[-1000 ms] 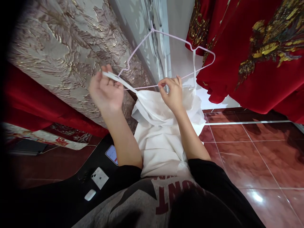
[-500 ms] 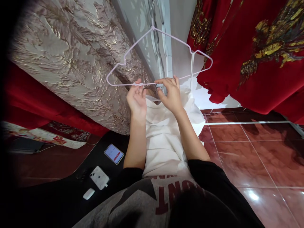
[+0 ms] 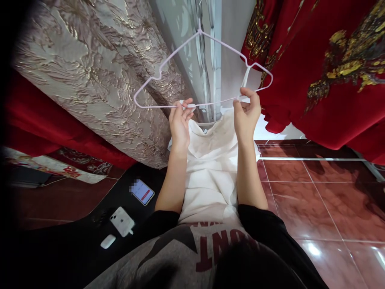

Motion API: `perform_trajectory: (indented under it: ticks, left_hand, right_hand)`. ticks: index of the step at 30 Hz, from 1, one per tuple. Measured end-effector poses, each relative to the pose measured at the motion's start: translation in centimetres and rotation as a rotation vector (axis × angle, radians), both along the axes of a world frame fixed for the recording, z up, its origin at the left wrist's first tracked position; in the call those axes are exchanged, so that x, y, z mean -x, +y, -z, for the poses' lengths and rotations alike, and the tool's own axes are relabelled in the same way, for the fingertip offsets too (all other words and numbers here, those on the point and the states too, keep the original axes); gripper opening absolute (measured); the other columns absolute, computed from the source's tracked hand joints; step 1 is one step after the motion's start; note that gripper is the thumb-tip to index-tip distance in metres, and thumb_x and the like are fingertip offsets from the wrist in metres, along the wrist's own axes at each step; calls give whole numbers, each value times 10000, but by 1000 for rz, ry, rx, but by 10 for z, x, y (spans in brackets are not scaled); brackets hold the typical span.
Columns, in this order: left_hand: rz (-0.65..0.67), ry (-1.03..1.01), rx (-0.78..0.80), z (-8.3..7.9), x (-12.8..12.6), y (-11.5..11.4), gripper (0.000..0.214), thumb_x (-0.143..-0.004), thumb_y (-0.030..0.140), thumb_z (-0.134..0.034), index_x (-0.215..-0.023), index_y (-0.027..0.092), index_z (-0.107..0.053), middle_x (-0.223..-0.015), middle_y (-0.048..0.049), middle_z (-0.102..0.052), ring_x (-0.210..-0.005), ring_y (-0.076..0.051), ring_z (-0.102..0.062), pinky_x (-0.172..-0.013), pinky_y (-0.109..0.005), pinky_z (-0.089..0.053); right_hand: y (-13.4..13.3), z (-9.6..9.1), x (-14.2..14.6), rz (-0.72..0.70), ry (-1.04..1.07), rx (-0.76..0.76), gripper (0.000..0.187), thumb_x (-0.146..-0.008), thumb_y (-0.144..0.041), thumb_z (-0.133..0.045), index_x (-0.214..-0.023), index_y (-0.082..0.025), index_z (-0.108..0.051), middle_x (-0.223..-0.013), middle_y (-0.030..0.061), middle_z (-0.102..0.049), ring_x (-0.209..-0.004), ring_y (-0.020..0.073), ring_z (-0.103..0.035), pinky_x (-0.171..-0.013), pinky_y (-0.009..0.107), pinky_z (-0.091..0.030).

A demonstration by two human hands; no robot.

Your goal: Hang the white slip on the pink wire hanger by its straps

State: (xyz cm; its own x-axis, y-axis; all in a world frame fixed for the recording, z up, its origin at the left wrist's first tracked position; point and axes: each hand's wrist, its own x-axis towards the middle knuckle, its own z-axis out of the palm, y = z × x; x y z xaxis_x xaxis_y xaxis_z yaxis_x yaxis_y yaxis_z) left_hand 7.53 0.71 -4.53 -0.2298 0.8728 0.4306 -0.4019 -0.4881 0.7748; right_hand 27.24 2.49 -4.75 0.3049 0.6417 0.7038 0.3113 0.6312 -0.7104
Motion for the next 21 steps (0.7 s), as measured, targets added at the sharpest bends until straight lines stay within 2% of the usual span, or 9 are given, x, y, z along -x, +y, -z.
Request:
perform_trajectory:
  ticks: [4, 8, 11, 14, 16, 18, 20, 21]
  left_hand:
    - [-86, 44, -28, 5, 5, 9, 225, -999, 328, -490, -825, 235, -596, -1168, -16, -681, -1009, -180, -653, -884, -280, -484]
    - [-120, 80, -38, 7, 10, 11, 214, -978, 394, -517, -852, 247, -607, -1211, -25, -667, -1056, -197, -629, -903, -304, -487]
    - [-73, 85, -46, 6, 11, 8, 235, -974, 425, -526, -853, 241, -609, -1229, -35, -657, -1065, -209, -627, -899, -320, -491]
    - [-64, 76, -46, 6, 12, 6, 222, -983, 391, -515, -860, 238, -618, -1231, -34, -653, -1112, -211, -611, -905, -322, -483]
    - [-85, 66, -42, 6, 13, 8, 211, -982, 371, -516, -857, 234, -619, -1219, -34, -658, -1139, -210, -598, -915, -321, -474]
    - [-102, 64, -34, 7, 12, 10, 205, -977, 366, -528, -852, 231, -619, -1210, -36, -664, -1130, -206, -598, -916, -315, -469]
    - [-87, 67, -22, 7, 10, 11, 201, -974, 368, -535, -850, 232, -617, -1203, -38, -668, -1090, -199, -614, -902, -306, -471]
    - [-72, 71, -15, 7, 8, 11, 200, -975, 367, -534, -851, 233, -615, -1199, -39, -670, -1070, -195, -623, -897, -303, -472]
  right_hand:
    - [-14, -19, 13, -19, 167, 87, 292, -763, -148, -586, -1048, -212, -575, -858, -11, -589, -644, 57, -524, -605, 219, -444]
    - [-27, -53, 4, -109, 88, 237, 63, -754, -134, -591, -764, -166, -643, -630, -18, -530, -529, 55, -424, -529, 233, -358]
    - [-21, -80, -14, -150, 201, 164, 146, -770, -122, -553, -712, -208, -655, -633, 0, -521, -511, 76, -395, -509, 270, -342]
    - [-7, -96, -33, -188, 401, 96, 197, -831, -152, -478, -755, -257, -626, -785, 29, -564, -592, 103, -463, -593, 298, -444]
    - [0, -95, -41, -137, 585, 73, 194, -875, -181, -399, -845, -243, -581, -937, 47, -585, -675, 104, -534, -690, 299, -496]
    - [1, -84, -40, 48, 708, 42, 179, -890, -197, -336, -956, -218, -501, -1057, 64, -567, -688, 93, -550, -725, 299, -502]
    - [-1, -65, -26, 254, 682, 6, 162, -886, -210, -305, -1000, -215, -420, -1066, 67, -543, -619, 86, -494, -679, 300, -478]
    - [-3, -54, -15, 279, 611, -3, 140, -889, -218, -298, -987, -219, -398, -1040, 61, -533, -598, 84, -455, -657, 298, -459]
